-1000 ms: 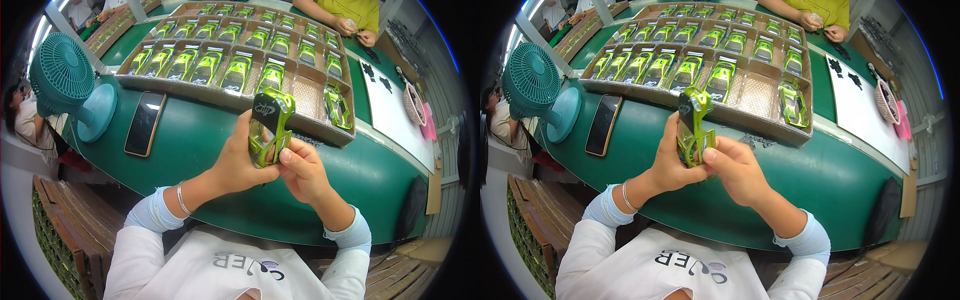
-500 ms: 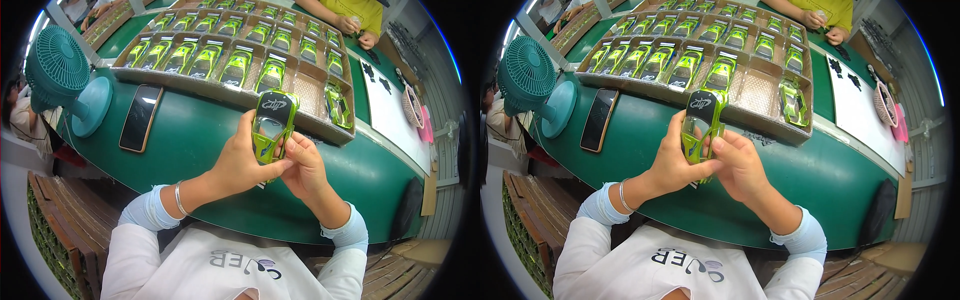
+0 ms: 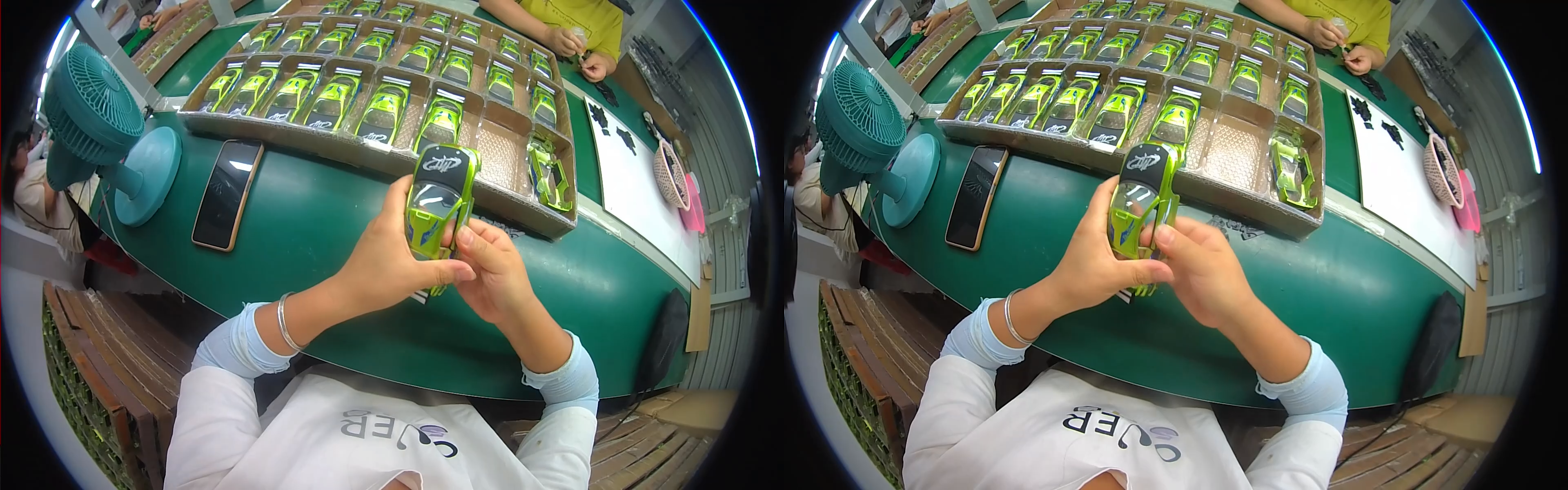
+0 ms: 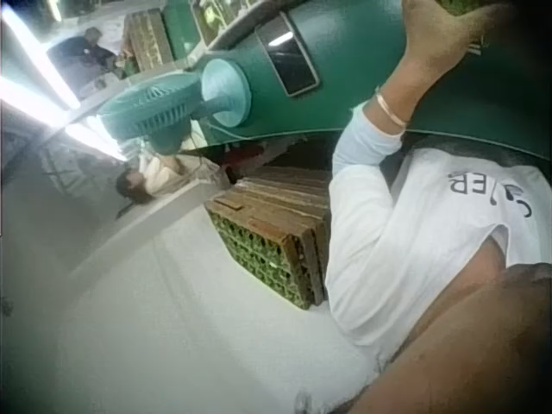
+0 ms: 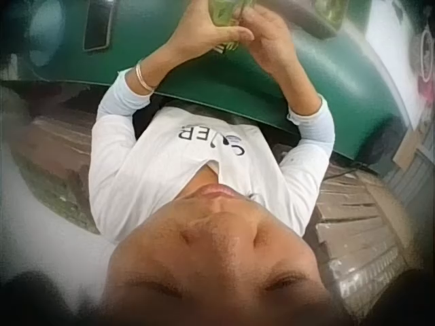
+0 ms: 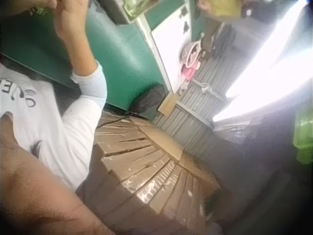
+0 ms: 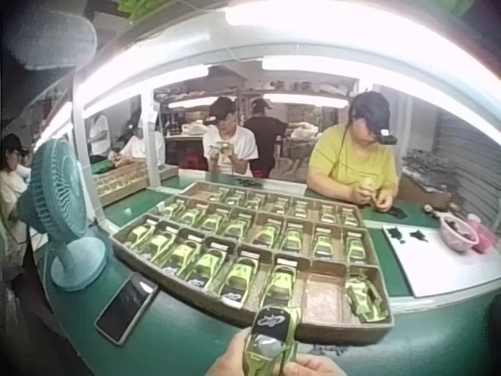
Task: The person assembles toy car bodies by inserting black plastic parts into toy car shells by hand and placing the assembled bodies into a compartmentalized tray.
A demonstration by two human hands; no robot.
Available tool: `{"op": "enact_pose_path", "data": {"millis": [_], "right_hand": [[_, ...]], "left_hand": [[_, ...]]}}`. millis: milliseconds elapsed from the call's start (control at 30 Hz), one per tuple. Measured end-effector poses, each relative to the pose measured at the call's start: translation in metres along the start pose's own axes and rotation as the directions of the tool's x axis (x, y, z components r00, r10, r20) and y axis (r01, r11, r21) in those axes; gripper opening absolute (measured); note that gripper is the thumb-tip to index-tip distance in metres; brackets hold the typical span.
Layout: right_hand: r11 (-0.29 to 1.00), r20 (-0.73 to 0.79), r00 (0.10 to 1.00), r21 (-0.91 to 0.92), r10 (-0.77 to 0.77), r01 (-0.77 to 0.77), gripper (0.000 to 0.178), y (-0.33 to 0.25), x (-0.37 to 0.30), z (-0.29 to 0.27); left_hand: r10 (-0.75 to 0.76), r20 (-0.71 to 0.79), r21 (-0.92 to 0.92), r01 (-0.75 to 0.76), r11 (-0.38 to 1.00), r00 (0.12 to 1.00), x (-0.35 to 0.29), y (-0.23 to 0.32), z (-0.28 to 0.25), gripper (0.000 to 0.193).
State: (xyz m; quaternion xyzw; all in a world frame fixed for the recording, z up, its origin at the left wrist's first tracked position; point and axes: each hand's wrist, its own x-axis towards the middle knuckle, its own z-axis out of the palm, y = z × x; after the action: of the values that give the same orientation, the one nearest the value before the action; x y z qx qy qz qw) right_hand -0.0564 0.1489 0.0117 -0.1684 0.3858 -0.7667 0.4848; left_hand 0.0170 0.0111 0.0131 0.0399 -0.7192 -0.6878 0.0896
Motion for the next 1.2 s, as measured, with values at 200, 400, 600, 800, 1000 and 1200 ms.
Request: {"op": "enact_pose_path", "data": {"millis": [200,400,600,800,1000,1200], "right_hand": [[0.889,-0.201,0.959,-0.449,-0.197,0.089,0.021,-0.004,0.002,0.007],[0.584,-0.194,0.920,-0.811,-0.341,0.045,0.022,0.000,0.003,0.001],[0.150,-0.098,0.911,-0.988,-0.401,-0.040,0.017,-0.008,0.001,0.000],[-0.158,0.131,0.825,-0.986,-0.549,0.052,0.015,-0.007,0.001,-0.002],[-0.142,0.133,0.822,-0.988,-0.554,0.064,0.017,-0.012,0.002,-0.010],[0.645,-0.251,0.921,-0.764,-0.297,0.000,0.027,-0.014,-0.003,0.008]], "left_hand": [[0.115,-0.059,0.372,-0.085,0.924,0.992,0.001,-0.001,-0.001,0.092],[0.260,-0.033,0.521,-0.205,0.828,0.965,0.000,-0.001,0.002,0.086],[0.256,-0.033,0.592,-0.188,0.784,0.966,0.006,0.004,0.001,0.081],[0.236,-0.092,0.588,-0.139,0.797,0.967,0.006,0.000,-0.002,0.082],[0.092,0.037,-0.335,-0.075,0.939,0.995,0.004,0.003,-0.010,0.061],[-0.099,0.156,-0.313,0.144,0.939,0.983,0.007,-0.005,-0.006,0.042]]}}
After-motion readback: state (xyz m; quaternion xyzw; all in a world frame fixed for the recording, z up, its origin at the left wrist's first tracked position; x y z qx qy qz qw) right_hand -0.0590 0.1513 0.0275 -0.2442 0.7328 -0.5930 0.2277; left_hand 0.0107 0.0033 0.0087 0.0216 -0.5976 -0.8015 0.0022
